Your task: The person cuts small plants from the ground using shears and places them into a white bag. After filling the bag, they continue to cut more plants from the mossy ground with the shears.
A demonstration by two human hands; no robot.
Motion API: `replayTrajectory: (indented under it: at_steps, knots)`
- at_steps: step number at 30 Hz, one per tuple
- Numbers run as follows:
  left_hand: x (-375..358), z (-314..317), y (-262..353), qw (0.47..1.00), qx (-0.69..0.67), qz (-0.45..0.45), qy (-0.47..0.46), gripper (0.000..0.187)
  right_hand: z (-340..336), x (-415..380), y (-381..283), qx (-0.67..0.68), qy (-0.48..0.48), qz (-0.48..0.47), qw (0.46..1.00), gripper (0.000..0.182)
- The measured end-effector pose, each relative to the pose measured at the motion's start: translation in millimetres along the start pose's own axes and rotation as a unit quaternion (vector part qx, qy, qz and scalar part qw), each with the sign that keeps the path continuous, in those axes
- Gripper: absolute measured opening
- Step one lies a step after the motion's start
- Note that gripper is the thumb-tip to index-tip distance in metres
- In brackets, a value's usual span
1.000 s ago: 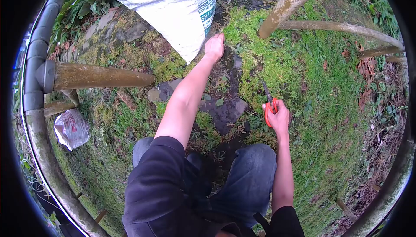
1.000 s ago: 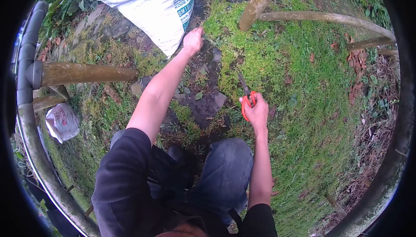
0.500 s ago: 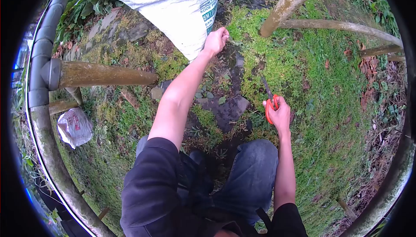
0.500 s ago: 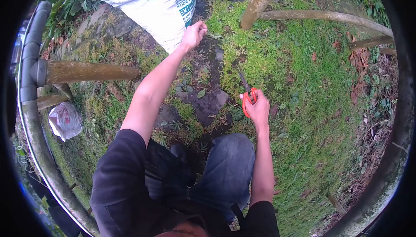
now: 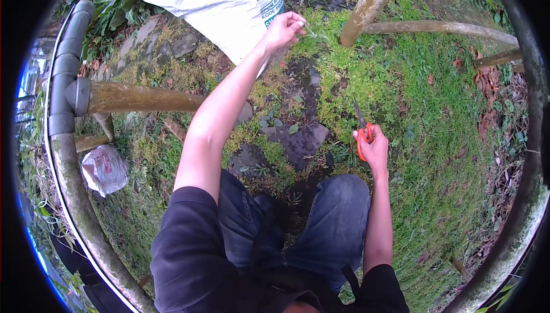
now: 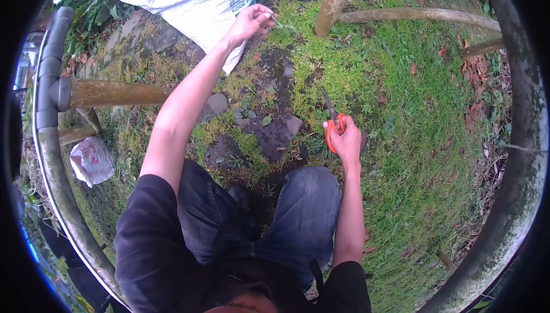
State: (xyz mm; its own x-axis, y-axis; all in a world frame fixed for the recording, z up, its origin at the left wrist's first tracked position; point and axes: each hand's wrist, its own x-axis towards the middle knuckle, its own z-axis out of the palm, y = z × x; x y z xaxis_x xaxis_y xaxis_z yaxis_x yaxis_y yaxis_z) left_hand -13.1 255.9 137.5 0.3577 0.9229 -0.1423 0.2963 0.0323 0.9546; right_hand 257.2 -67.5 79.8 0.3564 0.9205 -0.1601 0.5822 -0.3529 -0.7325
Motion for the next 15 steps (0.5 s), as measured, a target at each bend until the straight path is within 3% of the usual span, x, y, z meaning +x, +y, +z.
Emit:
replayTrajectory:
  at_steps: [5,11,12,13,15]
  knots:
    - [-22.6,-23.3,80.2,0.995,-0.078,0.052,-0.043,0.01,-10.6,-3.2,-10.7,0.011,-0.01,0.001,1.0,0.047]
    - [-54.1,-59.1,177.6,0.989,-0.056,0.139,0.009,0.022,-20.8,3.7,-24.2,0.01,-0.015,-0.016,1.0,0.05]
    - [-60.7,-66.9,200.0,0.989,-0.107,0.099,0.019,0.02,-22.1,4.7,-27.8,0.019,-0.01,-0.02,1.0,0.049]
    - [-67.7,-75.1,224.9,0.985,-0.157,0.059,0.029,0.03,-24.1,7.5,-32.8,0.027,-0.009,-0.022,0.999,0.049]
    - [-72.6,-99.9,257.1,0.989,-0.102,0.095,-0.055,0.046,-27.2,10.4,-43.5,0.042,-0.011,-0.023,0.999,0.048]
